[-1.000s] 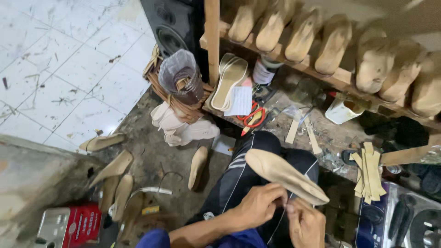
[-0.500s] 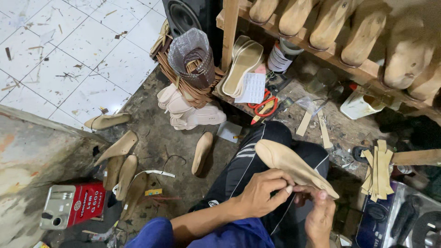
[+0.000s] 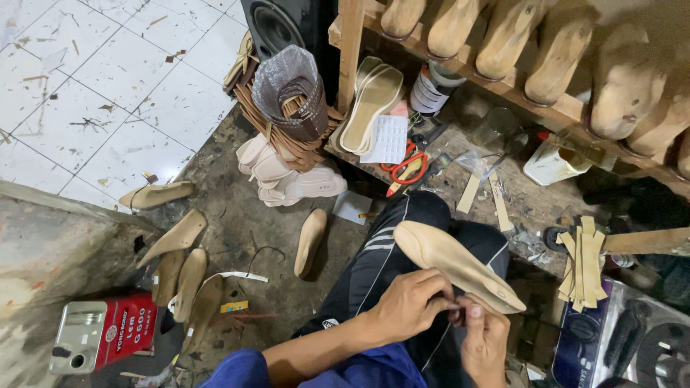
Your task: The person picks up a shoe last and a shoe sole, then inserts the last into the sole to check the fit. They repeat this process with another last and sole, adjusting the fit by hand before placing the last on a nearby shelf.
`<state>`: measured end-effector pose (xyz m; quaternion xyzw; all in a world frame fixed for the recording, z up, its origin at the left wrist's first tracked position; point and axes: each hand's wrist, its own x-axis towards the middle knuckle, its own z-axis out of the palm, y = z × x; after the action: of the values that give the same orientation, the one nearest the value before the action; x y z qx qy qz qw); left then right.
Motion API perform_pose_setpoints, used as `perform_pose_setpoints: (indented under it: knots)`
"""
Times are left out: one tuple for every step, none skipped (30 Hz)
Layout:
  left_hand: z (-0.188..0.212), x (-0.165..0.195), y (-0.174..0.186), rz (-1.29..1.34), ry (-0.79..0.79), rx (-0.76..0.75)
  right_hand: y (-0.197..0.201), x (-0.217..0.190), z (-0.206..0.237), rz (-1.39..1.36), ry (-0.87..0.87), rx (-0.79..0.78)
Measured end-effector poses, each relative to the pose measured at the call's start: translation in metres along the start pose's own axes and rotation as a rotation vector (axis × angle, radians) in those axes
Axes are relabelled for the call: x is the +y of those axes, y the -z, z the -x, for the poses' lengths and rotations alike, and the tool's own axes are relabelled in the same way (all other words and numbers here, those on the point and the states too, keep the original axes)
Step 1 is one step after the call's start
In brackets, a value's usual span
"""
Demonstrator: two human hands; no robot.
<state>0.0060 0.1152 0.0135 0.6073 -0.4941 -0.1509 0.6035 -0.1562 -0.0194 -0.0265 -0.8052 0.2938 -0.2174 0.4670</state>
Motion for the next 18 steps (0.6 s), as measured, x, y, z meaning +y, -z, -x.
perform_pose_setpoints:
  knots:
    - [-0.001,0.001,0.001,-0.006,0.029,-0.027,0.0,-0.005,-0.002,0.01,0.004,-0.011]
    - [-0.002,0.002,0.002,0.008,0.027,-0.034,0.0,-0.009,-0.003,0.02,0.008,-0.021]
    - [-0.003,0.004,0.003,0.022,0.022,-0.041,0.001,-0.014,-0.005,0.03,0.013,-0.029]
    - [-0.005,0.004,0.003,0.035,0.016,-0.049,0.001,-0.018,-0.008,0.0,0.015,-0.006]
    - [-0.006,0.006,0.004,0.031,0.006,-0.027,0.001,-0.022,-0.009,-0.028,0.016,0.015]
    - [-0.007,0.006,0.004,0.027,-0.003,-0.005,0.002,-0.025,-0.011,-0.057,0.015,0.036]
    - [-0.008,0.006,0.004,0.023,-0.011,0.016,0.004,-0.028,-0.012,-0.082,0.039,0.102]
    - [-0.009,0.005,0.005,0.045,0.01,0.052,0.009,-0.031,-0.013,-0.107,0.062,0.167]
    - [-0.01,0.003,0.006,0.066,0.032,0.086,0.012,-0.032,-0.015,-0.133,0.082,0.234]
    - [-0.011,0.0,0.006,0.089,0.056,0.117,0.015,-0.033,-0.017,-0.096,0.073,0.313]
    - [-0.011,-0.004,0.007,0.076,0.08,0.165,0.021,-0.033,-0.019,-0.056,0.063,0.394]
    - [-0.013,-0.01,0.01,0.063,0.101,0.212,0.025,-0.032,-0.022,-0.015,0.055,0.476]
    - [-0.014,-0.016,0.012,0.051,0.121,0.258,0.029,-0.03,-0.025,0.083,0.105,0.513]
    - [-0.015,-0.024,0.015,0.063,0.116,0.3,0.032,-0.026,-0.029,0.183,0.155,0.547]
    - [-0.016,-0.031,0.017,0.075,0.11,0.344,0.033,-0.022,-0.03,0.284,0.204,0.578]
    - [-0.016,-0.039,0.019,0.087,0.104,0.388,0.033,-0.016,-0.031,0.27,0.191,0.586]
    - [-0.015,-0.046,0.019,0.073,0.158,0.405,0.029,-0.009,-0.032,0.257,0.177,0.594]
    - [-0.014,-0.053,0.019,0.059,0.213,0.42,0.025,-0.001,-0.033,0.244,0.162,0.602]
